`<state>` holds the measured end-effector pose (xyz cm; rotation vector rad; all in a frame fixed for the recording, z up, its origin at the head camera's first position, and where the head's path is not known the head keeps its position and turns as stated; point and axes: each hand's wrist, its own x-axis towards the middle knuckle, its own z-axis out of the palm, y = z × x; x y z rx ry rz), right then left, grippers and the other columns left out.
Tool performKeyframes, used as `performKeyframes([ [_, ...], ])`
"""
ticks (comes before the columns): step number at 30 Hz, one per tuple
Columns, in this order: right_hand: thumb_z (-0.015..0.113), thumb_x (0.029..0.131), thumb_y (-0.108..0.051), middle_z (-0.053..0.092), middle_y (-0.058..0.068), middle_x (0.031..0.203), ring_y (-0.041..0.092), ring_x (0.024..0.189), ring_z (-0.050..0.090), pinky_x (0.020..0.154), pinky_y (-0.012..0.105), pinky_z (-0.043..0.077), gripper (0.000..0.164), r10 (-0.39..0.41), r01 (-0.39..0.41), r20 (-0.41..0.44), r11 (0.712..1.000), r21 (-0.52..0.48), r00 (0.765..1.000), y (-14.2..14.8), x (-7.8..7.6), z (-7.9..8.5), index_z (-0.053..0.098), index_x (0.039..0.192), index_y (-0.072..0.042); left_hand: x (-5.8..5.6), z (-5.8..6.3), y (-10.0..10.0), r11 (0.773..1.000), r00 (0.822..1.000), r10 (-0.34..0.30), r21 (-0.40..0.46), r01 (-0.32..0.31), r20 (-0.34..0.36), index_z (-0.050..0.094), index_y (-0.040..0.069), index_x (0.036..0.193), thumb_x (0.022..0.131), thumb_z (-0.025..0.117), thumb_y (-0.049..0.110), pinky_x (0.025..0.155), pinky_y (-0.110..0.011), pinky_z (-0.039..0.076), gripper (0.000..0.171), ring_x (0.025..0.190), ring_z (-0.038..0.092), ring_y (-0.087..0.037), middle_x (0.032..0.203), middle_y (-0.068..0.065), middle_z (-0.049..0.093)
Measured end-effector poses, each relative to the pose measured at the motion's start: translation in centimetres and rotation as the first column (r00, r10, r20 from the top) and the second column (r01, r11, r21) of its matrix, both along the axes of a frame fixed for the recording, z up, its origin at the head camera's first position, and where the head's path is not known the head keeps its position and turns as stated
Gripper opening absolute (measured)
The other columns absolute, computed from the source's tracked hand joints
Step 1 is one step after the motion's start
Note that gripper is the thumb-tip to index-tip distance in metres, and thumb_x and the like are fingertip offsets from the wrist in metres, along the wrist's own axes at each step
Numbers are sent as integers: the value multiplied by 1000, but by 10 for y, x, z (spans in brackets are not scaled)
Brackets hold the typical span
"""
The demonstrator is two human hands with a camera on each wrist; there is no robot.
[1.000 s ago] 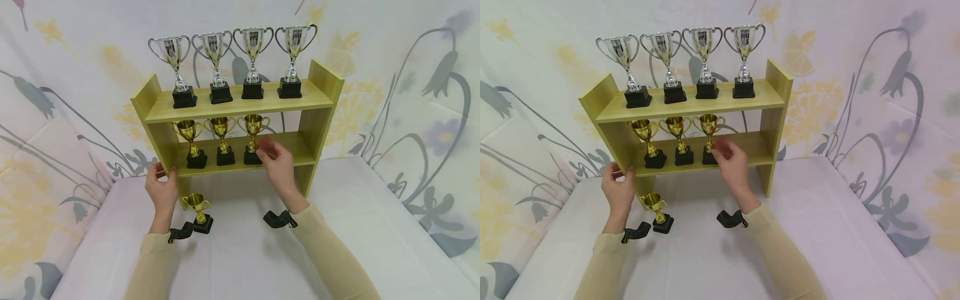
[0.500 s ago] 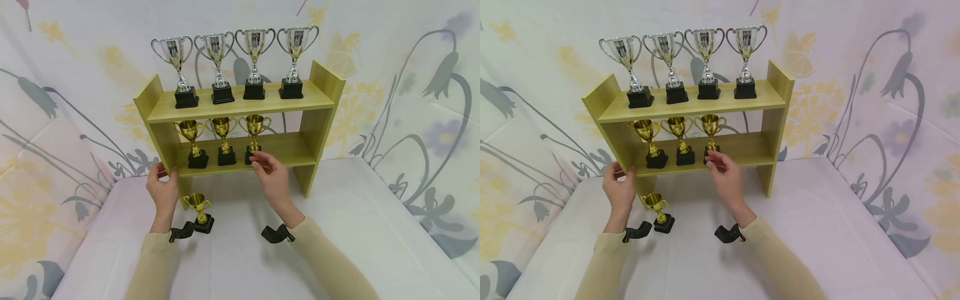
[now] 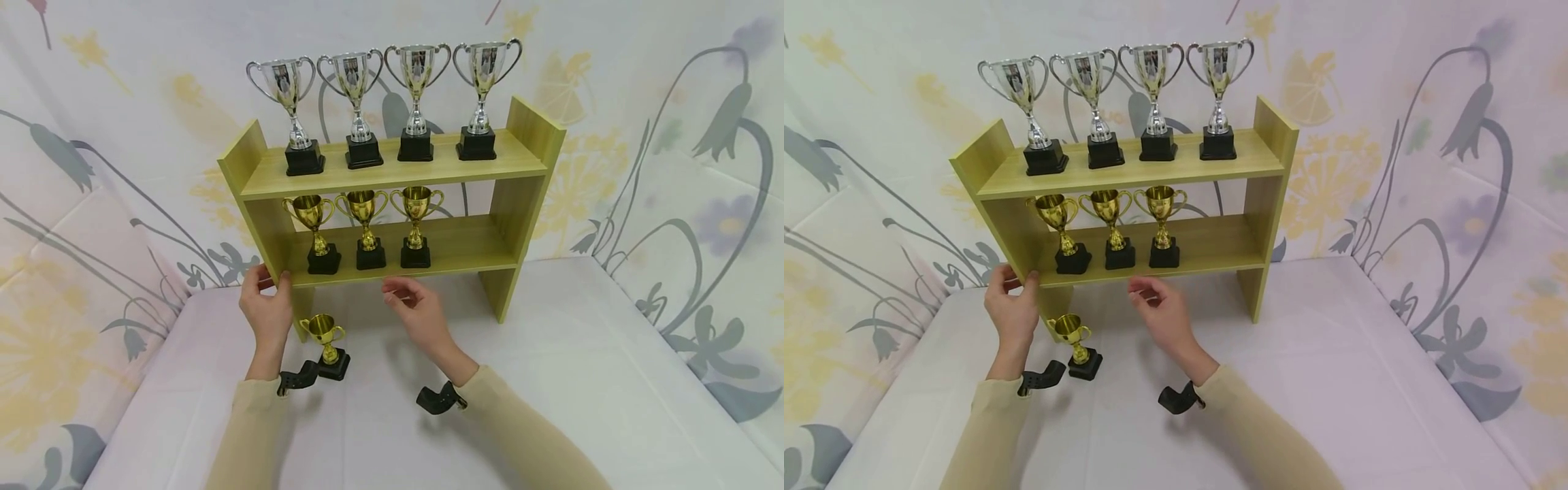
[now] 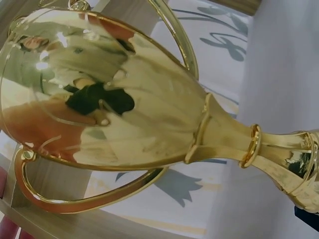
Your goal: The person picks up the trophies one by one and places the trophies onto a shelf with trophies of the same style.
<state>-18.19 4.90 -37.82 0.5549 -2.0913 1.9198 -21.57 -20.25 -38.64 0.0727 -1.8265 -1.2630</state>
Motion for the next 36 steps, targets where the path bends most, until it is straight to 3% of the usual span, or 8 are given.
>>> performKeyframes([
  [5, 65, 93, 3, 69, 23, 103, 37, 93, 65, 78, 29, 51, 20, 26, -28, 26, 998, 60, 999, -5, 16, 12, 67, 112, 10, -1, 0, 0, 1000, 1000, 4, 0, -4, 12, 67, -5, 109, 90, 66, 7, 75, -31, 40, 22, 87, 55, -20, 99, -21, 62],
  [12, 66, 92, 2, 69, 23, 104, 38, 95, 64, 78, 29, 51, 22, 86, -92, 57, 990, 107, 995, -13, 22, 5, 67, 113, 9, 1, 0, 0, 1000, 999, 4, 17, -5, 33, 67, -3, 110, 90, 66, 9, 73, -39, 45, 23, 87, 54, -17, 101, -20, 62],
  [15, 66, 91, 6, 69, 24, 105, 39, 95, 64, 77, 30, 51, 23, 110, -117, 66, 987, 113, 992, -17, 20, -4, 67, 113, 9, 1, 0, 0, 1000, 1000, 5, 20, -6, 25, 67, -4, 110, 90, 66, 8, 73, -38, 44, 23, 86, 54, -17, 100, -20, 62],
  [20, 67, 88, 9, 68, 23, 109, 37, 95, 64, 78, 31, 52, 30, 133, -144, 84, 978, 150, 988, -26, 8, -32, 66, 117, 6, 0, 0, 0, 1000, 1000, 8, 19, -8, 17, 67, -4, 110, 90, 66, 7, 72, -31, 42, 23, 86, 54, -17, 100, -21, 62],
  [24, 70, 86, 8, 69, 18, 112, 32, 95, 66, 80, 34, 54, 36, 164, -182, 108, 968, 174, 980, -31, 3, -49, 66, 121, 2, 0, -1, 1, 1000, 1000, 3, 23, -4, 20, 67, -4, 110, 90, 66, 6, 72, -36, 44, 23, 85, 54, -16, 100, -21, 62],
  [29, 70, 86, 8, 68, 15, 114, 30, 98, 66, 84, 40, 54, 39, 214, -238, 146, 955, 177, 966, -36, 5, -57, 65, 123, -1, 1, -1, 2, 1000, 1000, 2, 29, -2, 21, 66, -4, 110, 90, 66, 6, 72, -36, 43, 23, 85, 54, -16, 100, -21, 62],
  [36, 69, 86, 6, 68, 14, 114, 27, 99, 66, 82, 30, 54, 39, 229, -262, 166, 940, 217, 959, -42, 5, -62, 66, 123, -3, 1, -1, 2, 1000, 1000, 4, 27, -4, 14, 67, -4, 110, 89, 66, 6, 72, -31, 41, 23, 85, 54, -18, 100, -22, 62],
])
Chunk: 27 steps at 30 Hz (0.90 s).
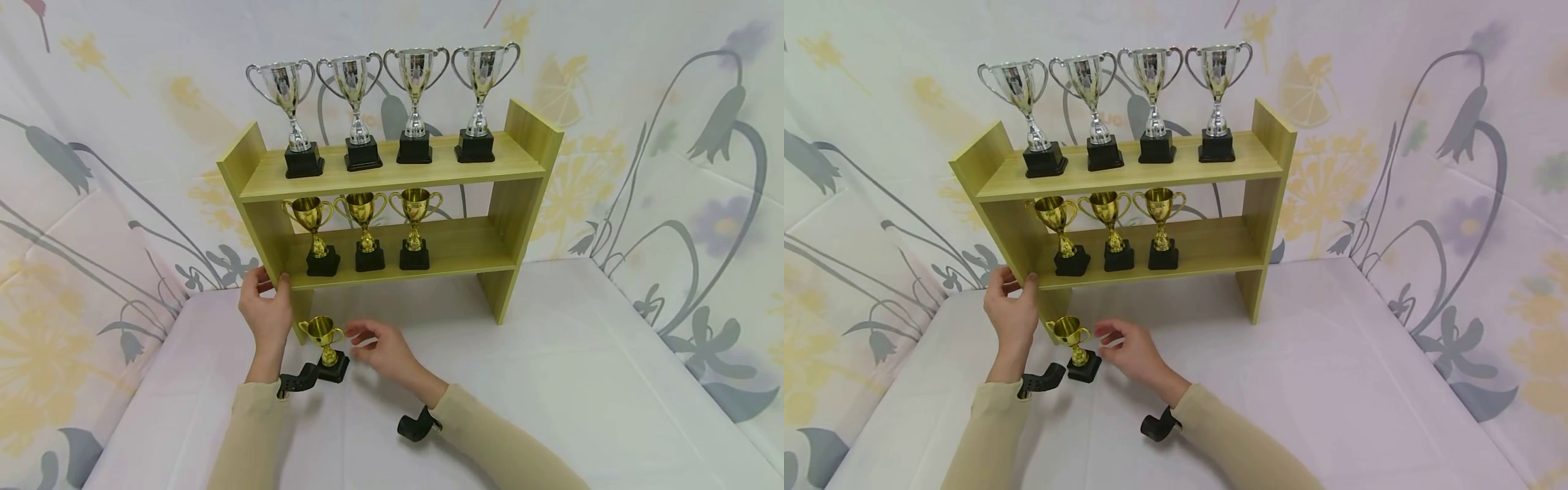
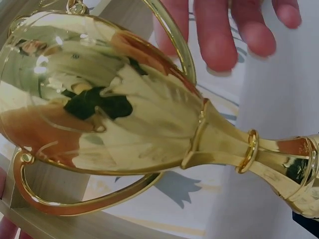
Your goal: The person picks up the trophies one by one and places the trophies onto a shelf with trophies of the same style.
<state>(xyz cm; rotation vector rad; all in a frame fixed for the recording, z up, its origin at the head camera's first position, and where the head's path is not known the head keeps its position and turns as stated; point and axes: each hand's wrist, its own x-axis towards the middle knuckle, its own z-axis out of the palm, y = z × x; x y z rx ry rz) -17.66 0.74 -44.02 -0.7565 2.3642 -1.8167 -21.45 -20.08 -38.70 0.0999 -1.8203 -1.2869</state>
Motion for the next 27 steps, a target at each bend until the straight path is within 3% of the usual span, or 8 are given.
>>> performKeyframes([
  [9, 76, 84, 0, 67, 15, 115, 27, 101, 65, 83, 28, 53, 41, 44, -46, 38, 998, 48, 998, -8, -1, -6, 65, 124, -1, 0, 0, 0, 1000, 1000, -3, 3, 3, -3, 66, -5, 110, 89, 66, 6, 73, -36, 42, 23, 86, 54, -18, 100, -22, 62],
  [16, 78, 85, -6, 69, 10, 111, 24, 100, 66, 83, 26, 54, 31, 49, -52, 51, 998, 46, 997, -15, 0, -11, 68, 114, -2, 0, 0, 0, 1000, 1000, 2, 2, -2, 2, 66, -4, 110, 89, 66, 5, 72, -29, 41, 23, 85, 54, -17, 100, -22, 62],
  [27, 78, 86, -12, 71, 2, 104, 18, 96, 67, 82, 26, 53, 22, 9, -14, 82, 998, 60, 997, -29, -1, -16, 71, 106, -7, -1, -1, 0, 1000, 1000, -4, -10, 3, -11, 66, -5, 109, 89, 66, 5, 72, -29, 40, 23, 84, 54, -18, 99, -22, 62],
])
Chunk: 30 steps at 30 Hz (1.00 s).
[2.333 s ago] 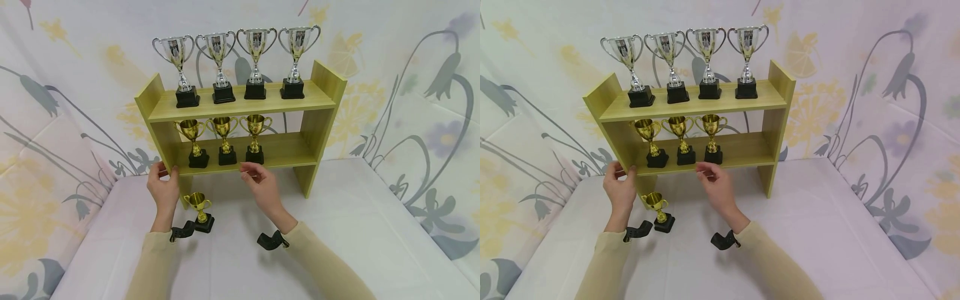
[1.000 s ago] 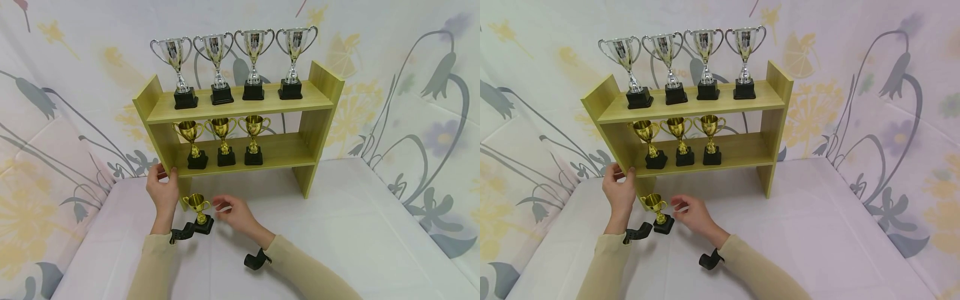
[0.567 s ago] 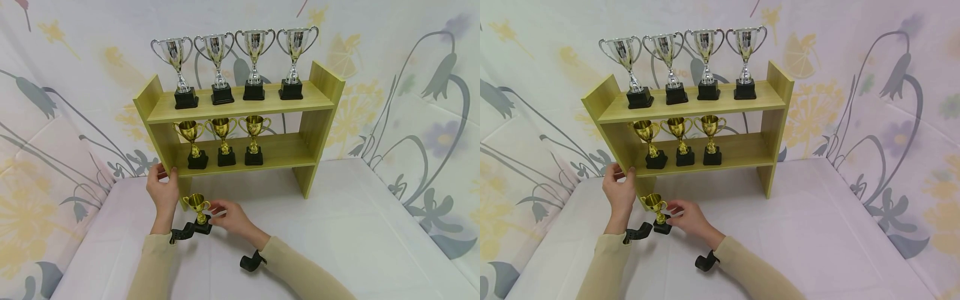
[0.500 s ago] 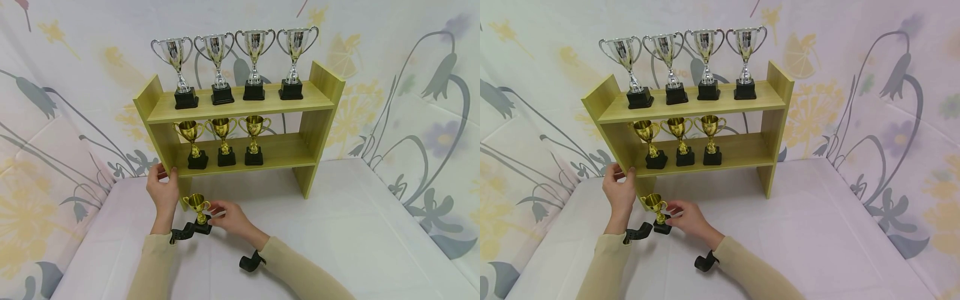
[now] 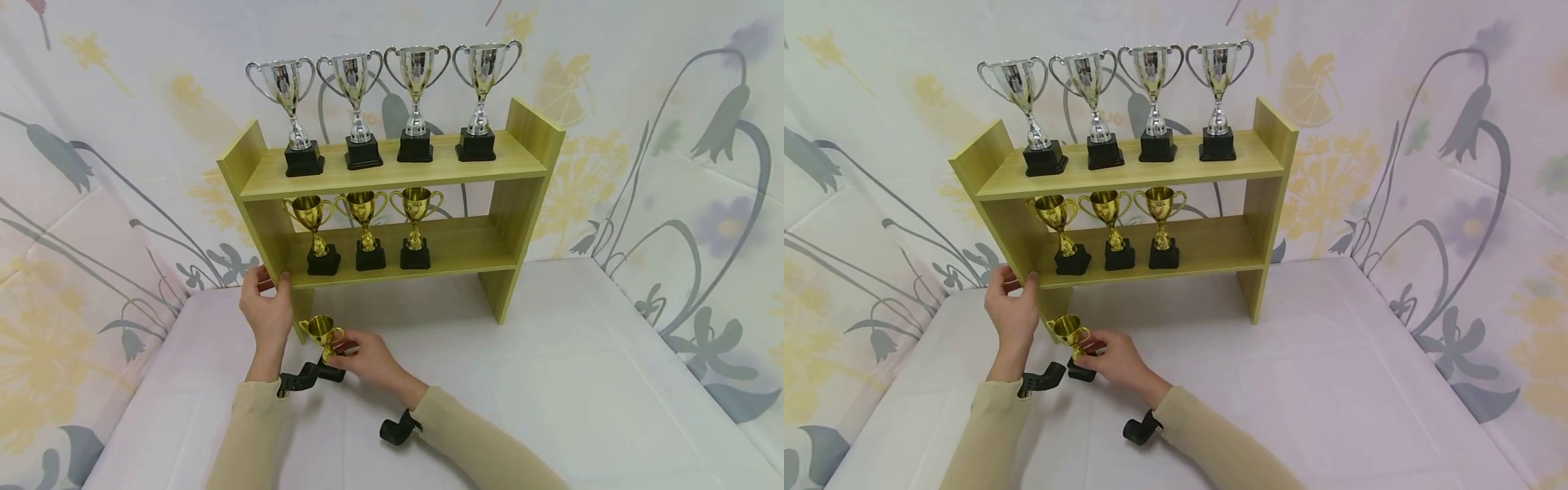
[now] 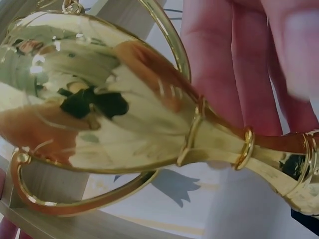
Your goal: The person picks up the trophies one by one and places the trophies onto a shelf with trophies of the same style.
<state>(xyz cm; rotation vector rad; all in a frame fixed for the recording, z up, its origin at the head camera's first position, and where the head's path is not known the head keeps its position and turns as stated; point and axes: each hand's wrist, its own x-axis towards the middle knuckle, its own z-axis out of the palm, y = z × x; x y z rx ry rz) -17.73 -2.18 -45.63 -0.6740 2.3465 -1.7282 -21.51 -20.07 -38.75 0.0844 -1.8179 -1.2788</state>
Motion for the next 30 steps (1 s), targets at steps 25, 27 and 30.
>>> performKeyframes([
  [25, 77, 84, -9, 74, 4, 95, 19, 92, 69, 75, 25, 54, 13, -97, 98, -47, 995, 19, 994, -20, 0, -3, 76, 95, -3, 0, -1, 0, 1000, 1000, 12, 8, -12, 12, 66, -6, 109, 88, 66, 4, 74, -31, 41, 23, 84, 55, -20, 99, -22, 63],
  [27, 77, 84, -10, 74, 4, 95, 18, 92, 68, 74, 25, 54, 12, -114, 117, -66, 992, 42, 991, -21, 0, -4, 76, 95, -4, 0, 0, 0, 1000, 1000, 5, 7, -5, 11, 66, -6, 109, 88, 65, 4, 74, -32, 42, 23, 84, 55, -20, 99, -22, 63],
  [30, 77, 86, -13, 74, 4, 97, 17, 94, 66, 74, 26, 52, 13, -124, 129, -80, 990, 62, 989, -25, 2, -4, 75, 98, -7, 1, 1, 0, 1000, 1000, 5, 6, -5, 4, 66, -6, 110, 89, 65, 5, 74, -33, 42, 24, 85, 55, -20, 99, -22, 62],
])
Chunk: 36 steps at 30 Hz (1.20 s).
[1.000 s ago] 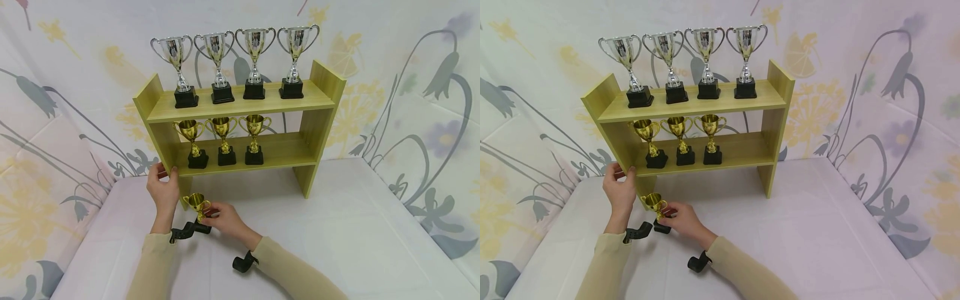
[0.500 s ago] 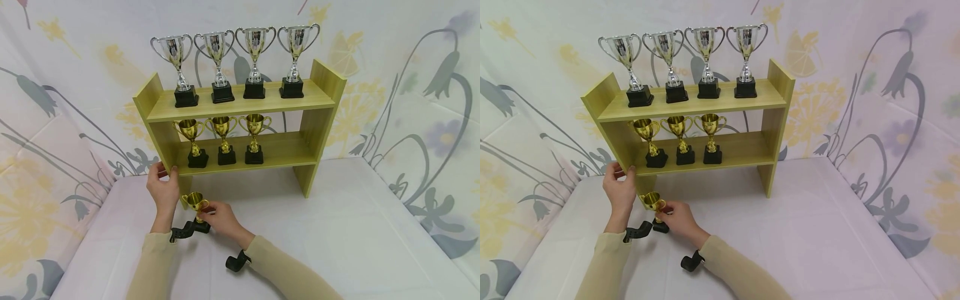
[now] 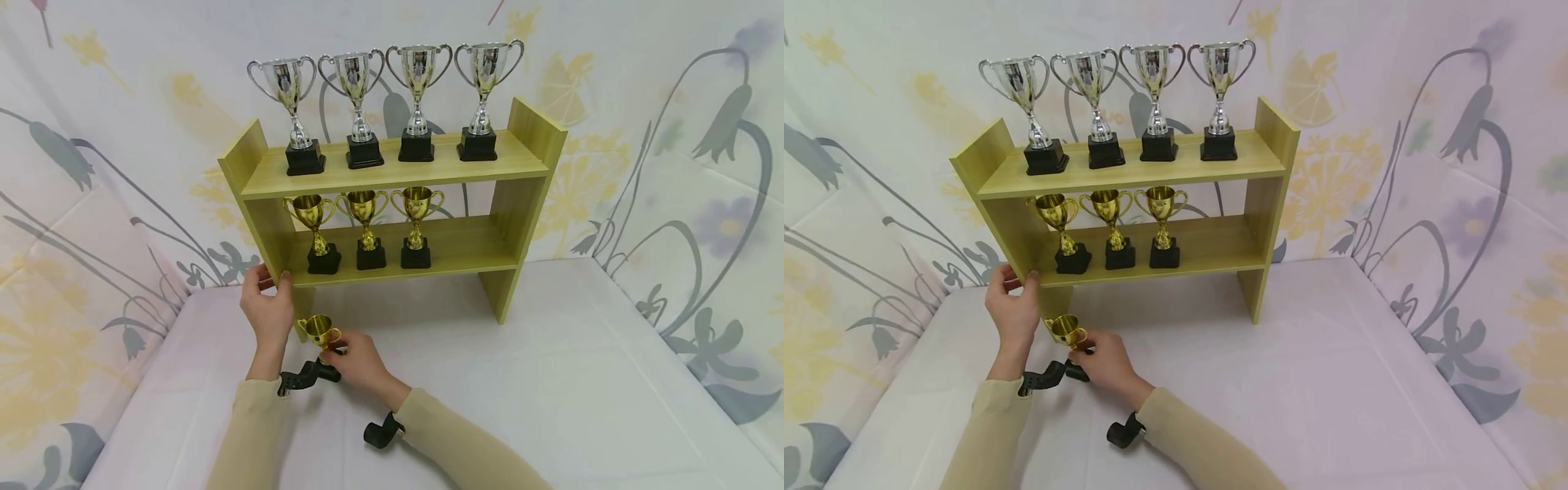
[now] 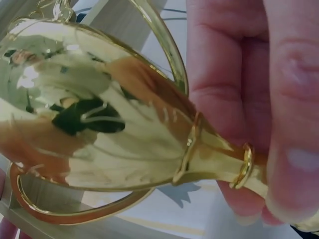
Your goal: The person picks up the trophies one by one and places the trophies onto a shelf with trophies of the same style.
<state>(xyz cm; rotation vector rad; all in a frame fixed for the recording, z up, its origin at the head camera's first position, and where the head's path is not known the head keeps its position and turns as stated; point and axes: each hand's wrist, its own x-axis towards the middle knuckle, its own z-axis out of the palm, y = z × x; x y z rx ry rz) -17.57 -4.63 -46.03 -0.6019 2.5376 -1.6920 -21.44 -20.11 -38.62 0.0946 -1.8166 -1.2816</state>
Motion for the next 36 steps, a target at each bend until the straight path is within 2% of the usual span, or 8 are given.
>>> performKeyframes([
  [5, 74, 89, -16, 73, 4, 102, 14, 94, 65, 70, 24, 50, 19, -5, 5, -18, 1000, 26, 1000, -3, 3, 3, 73, 106, -9, 0, 3, -1, 1000, 1000, 7, -7, -7, -8, 66, -6, 110, 89, 65, 5, 73, -33, 42, 23, 85, 55, -20, 100, -23, 62],
  [9, 72, 90, -14, 72, 4, 102, 16, 96, 66, 74, 26, 50, 21, -21, 23, -48, 998, 54, 999, -3, 5, 2, 71, 110, -8, 0, 2, 0, 1000, 1000, 0, -11, 0, 12, 65, -6, 109, 89, 65, 5, 72, -33, 42, 23, 85, 55, -20, 100, -23, 62],
  [23, 74, 89, -17, 73, 3, 100, 14, 92, 66, 71, 26, 51, 19, -5, 5, 2, 999, 53, 1000, 0, 3, 4, 73, 106, -9, 2, 1, 2, 1000, 999, 2, 7, -2, 42, 65, -5, 112, 90, 66, 7, 74, -39, 44, 25, 87, 55, -22, 103, -23, 62],
  [36, 76, 86, -17, 73, 1, 97, 12, 90, 65, 65, 23, 51, 18, -41, 42, 79, 999, -5, 996, -1, 6, 3, 74, 102, -8, 3, 0, 3, 1000, 999, 11, 15, -12, 49, 65, -4, 112, 90, 66, 7, 74, -39, 44, 24, 87, 55, -22, 103, -22, 62],
])
